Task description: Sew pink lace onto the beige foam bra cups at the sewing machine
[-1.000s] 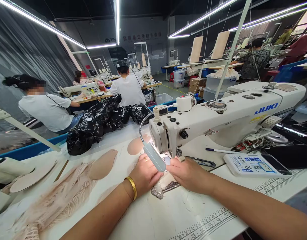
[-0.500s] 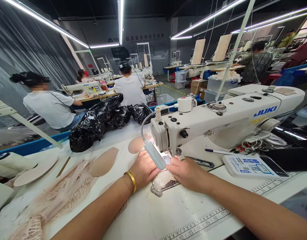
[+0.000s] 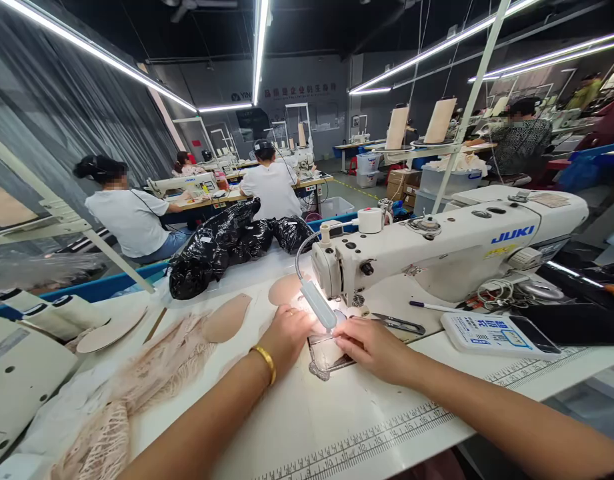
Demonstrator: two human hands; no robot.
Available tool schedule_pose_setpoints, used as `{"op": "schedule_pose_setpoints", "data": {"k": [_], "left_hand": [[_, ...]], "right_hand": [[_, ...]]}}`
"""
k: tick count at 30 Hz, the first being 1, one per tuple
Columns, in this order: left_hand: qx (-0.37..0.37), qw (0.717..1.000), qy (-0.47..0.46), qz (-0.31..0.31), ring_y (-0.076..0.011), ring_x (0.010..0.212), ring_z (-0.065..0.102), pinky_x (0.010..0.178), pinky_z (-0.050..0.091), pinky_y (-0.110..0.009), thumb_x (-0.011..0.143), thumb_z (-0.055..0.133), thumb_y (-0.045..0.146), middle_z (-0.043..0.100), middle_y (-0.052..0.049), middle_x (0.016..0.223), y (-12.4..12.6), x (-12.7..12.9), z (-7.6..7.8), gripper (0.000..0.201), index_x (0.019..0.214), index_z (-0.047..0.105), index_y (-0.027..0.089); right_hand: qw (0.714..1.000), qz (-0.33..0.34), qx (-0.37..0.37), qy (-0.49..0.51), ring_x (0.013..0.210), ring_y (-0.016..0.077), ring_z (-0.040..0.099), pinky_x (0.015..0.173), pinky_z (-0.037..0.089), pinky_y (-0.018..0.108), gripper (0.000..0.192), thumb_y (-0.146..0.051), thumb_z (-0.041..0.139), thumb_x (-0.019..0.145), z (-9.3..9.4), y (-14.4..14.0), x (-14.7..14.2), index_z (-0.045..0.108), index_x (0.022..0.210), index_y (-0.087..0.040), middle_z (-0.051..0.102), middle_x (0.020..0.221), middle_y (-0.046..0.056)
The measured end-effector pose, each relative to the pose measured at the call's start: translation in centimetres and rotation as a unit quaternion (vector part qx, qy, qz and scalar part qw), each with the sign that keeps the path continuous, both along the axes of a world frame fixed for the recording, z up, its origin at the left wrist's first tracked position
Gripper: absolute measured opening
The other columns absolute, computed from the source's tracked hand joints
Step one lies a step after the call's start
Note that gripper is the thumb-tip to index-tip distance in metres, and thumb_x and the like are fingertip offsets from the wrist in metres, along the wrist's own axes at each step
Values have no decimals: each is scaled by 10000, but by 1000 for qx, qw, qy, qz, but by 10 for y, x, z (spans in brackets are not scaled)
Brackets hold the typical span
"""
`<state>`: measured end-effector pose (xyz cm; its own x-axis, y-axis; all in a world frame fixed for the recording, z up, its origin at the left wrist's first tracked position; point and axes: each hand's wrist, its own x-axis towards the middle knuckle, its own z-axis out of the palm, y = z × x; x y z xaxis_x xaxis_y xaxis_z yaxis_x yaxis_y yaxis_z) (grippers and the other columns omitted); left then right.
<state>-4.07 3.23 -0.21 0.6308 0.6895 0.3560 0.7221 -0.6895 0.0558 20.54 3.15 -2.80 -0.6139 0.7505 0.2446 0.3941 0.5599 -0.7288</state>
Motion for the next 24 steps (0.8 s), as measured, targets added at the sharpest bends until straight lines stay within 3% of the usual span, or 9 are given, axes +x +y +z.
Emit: {"op": "schedule_pose_setpoints", "data": {"k": [3, 5, 6, 8, 10, 12, 16, 19, 24], "left_hand": [[-29, 993, -115, -19, -204, 926, 693, 947, 485, -405, 984, 489, 102, 761, -46, 1015, -49, 2, 3, 256, 1082, 680, 240], [-156, 952, -263, 0, -259, 1125, 673, 994, 498, -441, 990, 609, 254, 745, -86, 1198, -89, 12, -3, 194, 1160, 700, 271], [-269, 902, -339, 7, -261, 1064, 694, 935, 533, -419, 951, 695, 351, 761, -92, 1138, -108, 19, -8, 200, 1131, 713, 264], [-520, 705, -480, 52, -256, 934, 732, 826, 578, -386, 872, 778, 546, 779, -116, 1029, -135, 33, -18, 404, 1113, 730, 226], [-565, 522, -628, 119, -248, 971, 739, 885, 586, -369, 783, 845, 608, 780, -131, 1061, -146, 43, -23, 521, 1080, 743, 192], [-493, 439, -734, 159, -251, 1045, 726, 965, 570, -360, 726, 913, 539, 776, -136, 1109, -145, 48, -21, 503, 1026, 763, 164], [-389, 445, -790, 164, -288, 1082, 715, 971, 576, -380, 672, 966, 392, 786, -123, 1095, -138, 49, -8, 424, 980, 795, 156], [-433, 457, -769, 110, -324, 1188, 685, 1042, 550, -433, 678, 966, 349, 764, -117, 1222, -146, 51, -3, 482, 1103, 797, 198], [-526, 445, -725, 14, -373, 1263, 646, 1080, 520, -488, 734, 930, 348, 745, -151, 1270, -160, 53, -2, 626, 1309, 726, 207]], "right_hand": [[954, -12, -262, 147, 772, 179, 592, 705, 453, 318, 269, -409, 583, 995, 7, -16, -18, 480, 1169, -232, 638, 877, -10], [909, -24, -344, 234, 727, 167, 585, 687, 458, 305, 413, -422, 669, 927, 9, -29, -32, 440, 1213, -232, 625, 805, -41], [894, -31, -359, 265, 692, 158, 568, 672, 452, 298, 463, -425, 699, 897, 9, -37, -37, 438, 1229, -233, 614, 766, -55], [881, -43, -363, 300, 654, 149, 549, 655, 448, 294, 529, -450, 723, 870, 9, -56, -44, 450, 1274, -246, 611, 756, -60], [894, -52, -335, 294, 710, 169, 590, 691, 479, 314, 522, -479, 709, 886, 8, -77, -44, 487, 1308, -266, 627, 814, -35], [930, -48, -266, 250, 841, 204, 636, 788, 519, 355, 423, -465, 669, 930, 8, -97, -39, 568, 1296, -279, 658, 920, 5], [981, -2, -114, 155, 1144, 264, 627, 1050, 486, 455, 344, -405, 540, 1036, 9, -114, -28, 660, 1341, -303, 683, 1228, 87], [976, -10, -155, 155, 1306, 307, 567, 1153, 415, 523, 479, -523, 552, 1033, 12, -103, -21, 608, 1451, -295, 629, 1403, 131], [841, 14, -445, 306, 1297, 311, 596, 1058, 496, 517, 672, -746, 558, 956, 16, -89, -8, 513, 1513, -375, 553, 1517, 91]]}}
